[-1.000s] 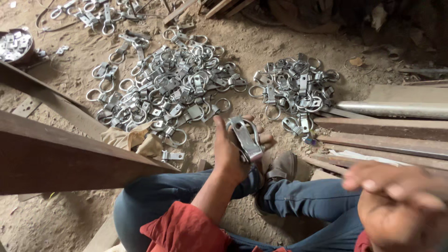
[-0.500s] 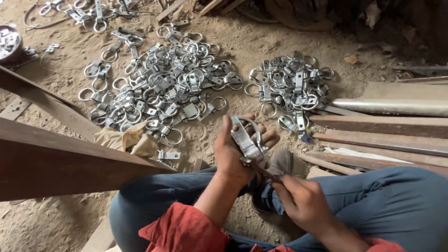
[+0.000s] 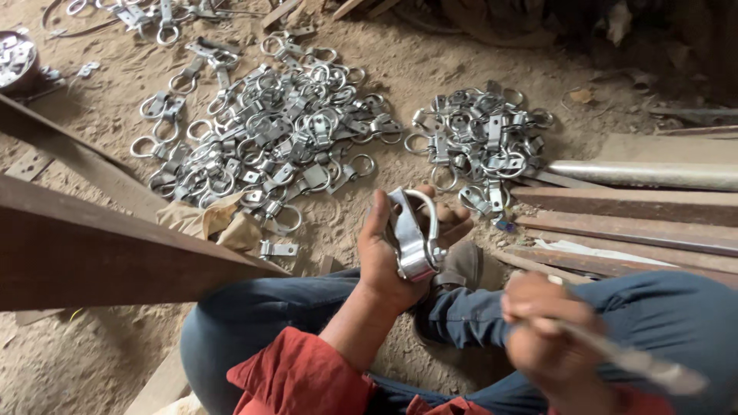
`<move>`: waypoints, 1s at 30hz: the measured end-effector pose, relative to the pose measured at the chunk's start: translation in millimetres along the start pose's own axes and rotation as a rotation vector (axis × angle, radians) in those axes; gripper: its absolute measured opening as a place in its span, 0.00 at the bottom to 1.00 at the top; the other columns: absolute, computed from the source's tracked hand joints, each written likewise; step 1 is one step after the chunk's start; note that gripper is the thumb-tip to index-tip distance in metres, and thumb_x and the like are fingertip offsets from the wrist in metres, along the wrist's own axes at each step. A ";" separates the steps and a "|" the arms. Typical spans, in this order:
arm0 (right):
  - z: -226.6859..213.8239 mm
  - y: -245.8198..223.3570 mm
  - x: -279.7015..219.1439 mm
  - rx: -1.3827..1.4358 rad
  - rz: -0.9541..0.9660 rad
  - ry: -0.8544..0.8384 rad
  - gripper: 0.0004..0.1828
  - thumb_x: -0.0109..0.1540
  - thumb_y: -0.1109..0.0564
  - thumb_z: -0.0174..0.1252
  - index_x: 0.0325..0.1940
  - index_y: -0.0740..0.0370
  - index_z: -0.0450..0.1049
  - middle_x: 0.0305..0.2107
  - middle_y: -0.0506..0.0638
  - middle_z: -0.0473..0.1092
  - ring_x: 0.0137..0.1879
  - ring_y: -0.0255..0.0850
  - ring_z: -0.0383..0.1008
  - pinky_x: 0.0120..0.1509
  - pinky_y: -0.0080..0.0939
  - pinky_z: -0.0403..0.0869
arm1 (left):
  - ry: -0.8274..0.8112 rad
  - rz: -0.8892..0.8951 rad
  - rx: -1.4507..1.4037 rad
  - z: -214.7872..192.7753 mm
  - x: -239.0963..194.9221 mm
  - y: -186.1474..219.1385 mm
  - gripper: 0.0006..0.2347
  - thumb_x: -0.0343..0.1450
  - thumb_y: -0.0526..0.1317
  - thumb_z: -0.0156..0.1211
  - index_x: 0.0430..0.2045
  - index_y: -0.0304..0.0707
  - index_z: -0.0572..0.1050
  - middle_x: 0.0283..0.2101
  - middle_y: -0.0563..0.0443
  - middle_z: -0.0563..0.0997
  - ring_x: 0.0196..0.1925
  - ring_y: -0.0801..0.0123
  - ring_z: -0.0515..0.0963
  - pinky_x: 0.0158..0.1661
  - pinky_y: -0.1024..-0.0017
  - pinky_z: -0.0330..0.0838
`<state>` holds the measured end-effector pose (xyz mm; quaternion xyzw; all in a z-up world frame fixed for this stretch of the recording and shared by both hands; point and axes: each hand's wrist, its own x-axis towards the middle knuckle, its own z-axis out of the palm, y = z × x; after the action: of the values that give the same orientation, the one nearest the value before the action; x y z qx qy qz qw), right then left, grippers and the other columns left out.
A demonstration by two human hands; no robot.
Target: The person assembles metal clamps by inserting a bolt through a metal loop and bracket, then using a wrench to tighten a nut onto the bolt while holding the assembly by hand.
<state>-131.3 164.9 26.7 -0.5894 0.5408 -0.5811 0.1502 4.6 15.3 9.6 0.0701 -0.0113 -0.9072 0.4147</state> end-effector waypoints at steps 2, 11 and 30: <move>10.6 17.9 11.4 -0.420 -0.060 -0.297 0.06 0.67 0.57 0.59 0.41 0.63 0.74 0.28 0.56 0.74 0.33 0.45 0.74 0.33 0.44 0.73 | -0.029 -0.014 -0.062 -0.5 0.7 0.3 0.28 0.81 0.61 0.40 0.51 0.29 0.72 0.37 0.36 0.82 0.49 0.43 0.82 0.60 0.45 0.72; 6.4 28.3 -8.2 -0.375 0.123 -0.314 0.06 0.66 0.58 0.57 0.37 0.62 0.74 0.20 0.53 0.70 0.23 0.40 0.69 0.25 0.43 0.67 | -0.040 -0.032 -0.062 7.7 -3.0 -0.2 0.28 0.80 0.62 0.39 0.50 0.31 0.72 0.36 0.38 0.82 0.48 0.44 0.82 0.60 0.46 0.71; -2.1 16.3 6.5 0.235 0.573 -0.072 0.18 0.70 0.50 0.48 0.39 0.66 0.76 0.22 0.48 0.71 0.26 0.32 0.70 0.29 0.32 0.70 | 0.664 0.181 0.677 -73.8 34.6 -7.7 0.25 0.74 0.60 0.54 0.54 0.40 0.69 0.38 0.46 0.74 0.38 0.57 0.74 0.36 0.57 0.70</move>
<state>-142.3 154.5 17.6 -0.4117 0.6085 -0.5523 0.3940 -13.4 -2.9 -68.1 0.4857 -0.1792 -0.7414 0.4270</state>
